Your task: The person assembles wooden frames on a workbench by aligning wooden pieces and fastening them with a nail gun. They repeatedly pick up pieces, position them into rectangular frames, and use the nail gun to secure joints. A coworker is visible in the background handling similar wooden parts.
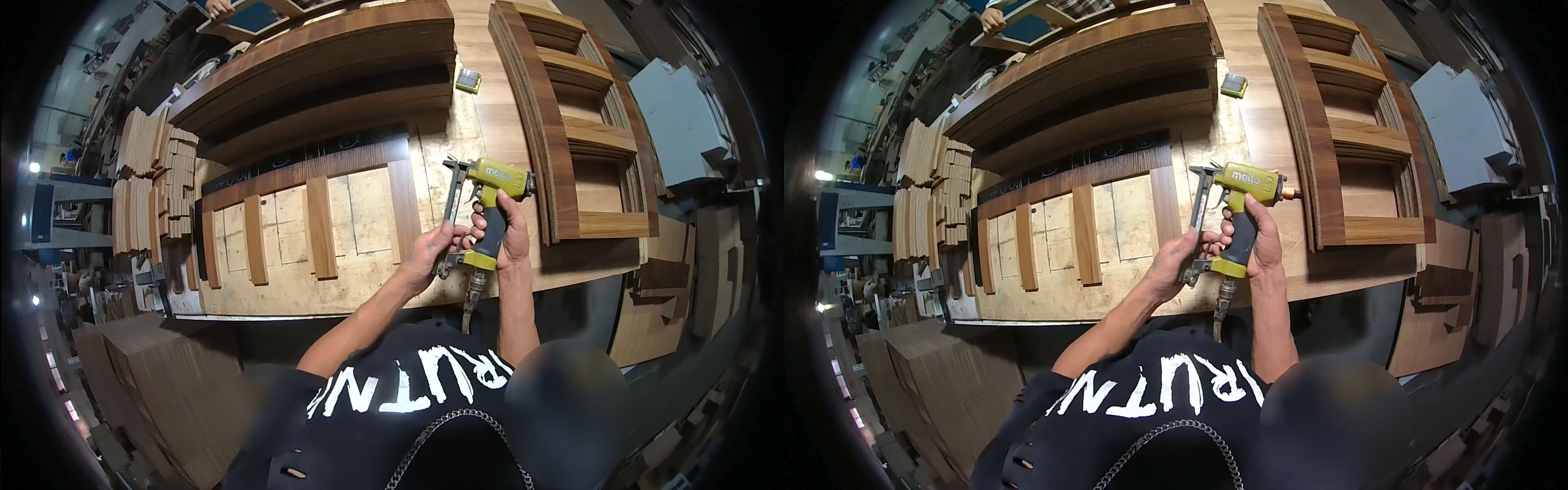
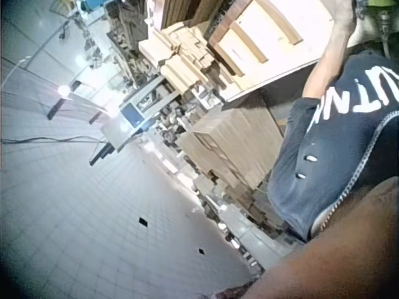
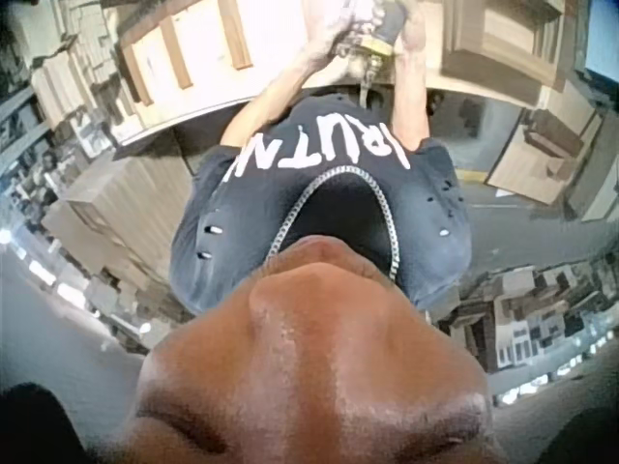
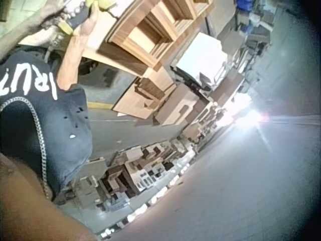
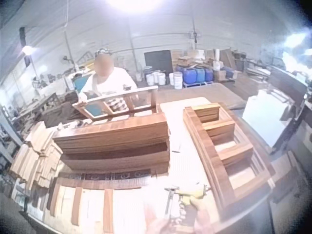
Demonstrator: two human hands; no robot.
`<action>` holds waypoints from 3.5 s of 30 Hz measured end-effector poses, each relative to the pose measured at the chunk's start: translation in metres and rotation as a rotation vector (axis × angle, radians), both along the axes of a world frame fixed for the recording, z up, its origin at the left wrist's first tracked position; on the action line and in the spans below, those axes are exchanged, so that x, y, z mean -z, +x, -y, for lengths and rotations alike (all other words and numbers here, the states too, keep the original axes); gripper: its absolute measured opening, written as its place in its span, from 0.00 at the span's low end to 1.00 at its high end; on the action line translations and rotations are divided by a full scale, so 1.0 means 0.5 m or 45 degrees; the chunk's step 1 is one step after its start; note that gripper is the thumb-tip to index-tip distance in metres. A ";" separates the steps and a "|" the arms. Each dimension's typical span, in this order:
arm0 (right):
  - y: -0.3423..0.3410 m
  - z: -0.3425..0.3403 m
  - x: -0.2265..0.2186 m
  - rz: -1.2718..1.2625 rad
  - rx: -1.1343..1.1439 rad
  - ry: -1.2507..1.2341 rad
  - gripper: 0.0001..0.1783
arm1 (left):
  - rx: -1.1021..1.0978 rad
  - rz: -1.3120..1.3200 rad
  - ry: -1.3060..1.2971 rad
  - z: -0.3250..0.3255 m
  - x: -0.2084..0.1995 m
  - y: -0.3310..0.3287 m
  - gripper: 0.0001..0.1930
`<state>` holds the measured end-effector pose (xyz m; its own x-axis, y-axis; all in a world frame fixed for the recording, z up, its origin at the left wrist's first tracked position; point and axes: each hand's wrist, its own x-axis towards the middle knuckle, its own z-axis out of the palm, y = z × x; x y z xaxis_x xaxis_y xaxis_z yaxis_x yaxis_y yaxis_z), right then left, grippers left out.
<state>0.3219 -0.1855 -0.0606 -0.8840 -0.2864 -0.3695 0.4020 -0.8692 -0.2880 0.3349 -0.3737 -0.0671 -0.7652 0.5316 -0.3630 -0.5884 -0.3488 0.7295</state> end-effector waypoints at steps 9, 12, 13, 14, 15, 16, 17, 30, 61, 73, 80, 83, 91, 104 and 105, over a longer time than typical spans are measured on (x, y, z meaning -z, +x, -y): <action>0.034 0.073 -0.034 -0.282 0.256 -0.194 0.26 | 0.021 -0.054 0.135 0.066 -0.118 0.004 0.30; 0.049 0.080 -0.021 -0.382 0.249 -0.359 0.32 | -0.026 -0.097 0.093 0.069 -0.153 0.022 0.27; 0.053 0.080 -0.008 -0.466 0.223 -0.380 0.33 | -0.058 -0.110 0.084 0.064 -0.167 0.029 0.27; 0.056 0.082 -0.004 -0.518 0.192 -0.416 0.35 | -0.089 -0.123 0.076 0.061 -0.173 0.035 0.27; 0.058 0.088 -0.012 -0.561 0.191 -0.465 0.36 | -0.031 -0.114 0.153 0.069 -0.176 0.039 0.29; 0.060 0.096 -0.022 -0.604 0.191 -0.514 0.37 | -0.044 -0.130 0.148 0.071 -0.185 0.049 0.30; 0.063 0.100 -0.029 -0.604 0.198 -0.556 0.39 | -0.057 -0.146 0.142 0.072 -0.200 0.063 0.31; 0.009 0.116 -0.084 -0.930 0.149 -0.772 0.39 | 0.337 -0.712 -0.075 0.076 -0.307 0.093 0.41; 0.121 0.713 0.168 0.073 0.015 -0.471 0.28 | 0.221 0.206 -0.382 0.628 -0.187 0.201 0.33; 0.129 0.944 0.209 0.175 -0.073 -0.097 0.28 | 0.334 -0.051 -0.424 0.940 -0.225 0.264 0.35; 0.052 0.882 0.196 -0.302 0.107 -0.307 0.21 | 0.430 -0.280 -0.265 0.982 -0.200 0.241 0.37; 0.045 0.890 0.159 -0.365 0.215 -0.273 0.20 | 0.402 -0.318 -0.198 0.998 -0.187 0.232 0.37; 0.073 0.758 0.226 -0.477 0.407 -0.140 0.24 | -0.529 -0.003 -0.902 1.372 0.080 0.119 0.08; 0.104 0.690 0.121 -0.560 0.610 -0.215 0.08 | -1.509 0.706 -2.532 2.240 0.290 0.172 0.21; 0.109 0.691 0.106 -0.537 0.580 -0.314 0.07 | -1.422 0.646 -2.550 2.242 0.298 0.158 0.20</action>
